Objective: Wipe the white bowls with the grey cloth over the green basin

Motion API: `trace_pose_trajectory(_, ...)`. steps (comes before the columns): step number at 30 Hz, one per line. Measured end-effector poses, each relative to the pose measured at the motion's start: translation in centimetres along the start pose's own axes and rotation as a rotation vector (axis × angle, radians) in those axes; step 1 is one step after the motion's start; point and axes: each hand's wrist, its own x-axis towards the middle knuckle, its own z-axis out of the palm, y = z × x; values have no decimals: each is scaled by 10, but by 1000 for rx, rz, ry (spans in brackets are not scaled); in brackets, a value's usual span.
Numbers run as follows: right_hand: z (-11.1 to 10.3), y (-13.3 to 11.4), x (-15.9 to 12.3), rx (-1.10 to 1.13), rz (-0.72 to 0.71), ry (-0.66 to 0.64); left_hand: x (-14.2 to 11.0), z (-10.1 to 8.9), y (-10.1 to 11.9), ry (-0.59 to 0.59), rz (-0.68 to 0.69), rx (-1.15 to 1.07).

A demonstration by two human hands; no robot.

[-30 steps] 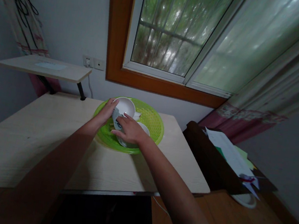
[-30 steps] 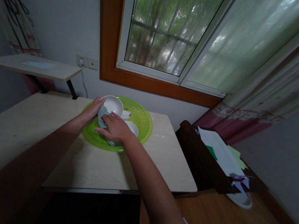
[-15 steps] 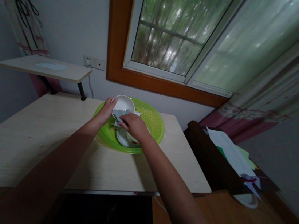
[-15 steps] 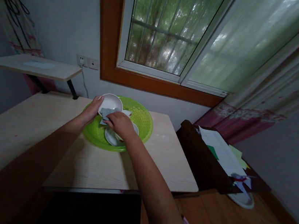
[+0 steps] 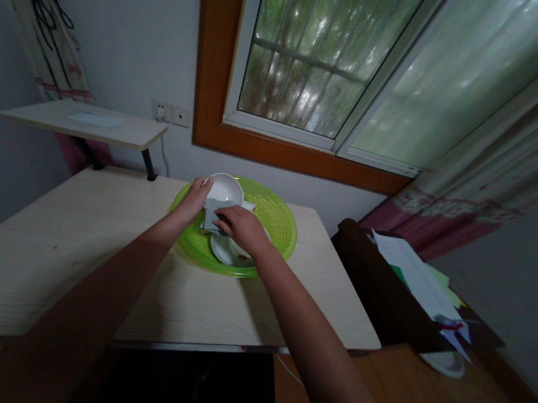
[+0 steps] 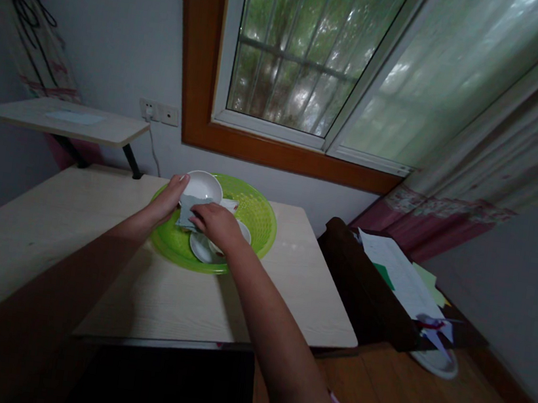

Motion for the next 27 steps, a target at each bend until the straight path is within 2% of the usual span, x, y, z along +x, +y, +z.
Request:
trace_pose_trajectory(4,1,0,1,-142,-52,-56,2,3,-2,-8,12,-25)
trace_pose_trajectory(7,2,1,2,-202,-85,-92,2,5,-3,-57,27,-91)
trace_pose_trajectory(10,4,3,0,-233,-91,-105,3,3,-2,-109,-38,-158)
trace_pose_trajectory(15,1,7,-4,-278,-144,-89,10,-8,9,-130,-180,-95)
trace_pose_trajectory(18,-4,10,-3,-293,-168,-92,17,-15,19,-181,-170,17)
trace_pose_trajectory(25,-10,15,-2,-286,-197,-143,17,-31,23,-316,-193,40)
trace_pose_trajectory(27,-12,17,-2,-287,-199,-152,14,-33,22,-279,-154,6)
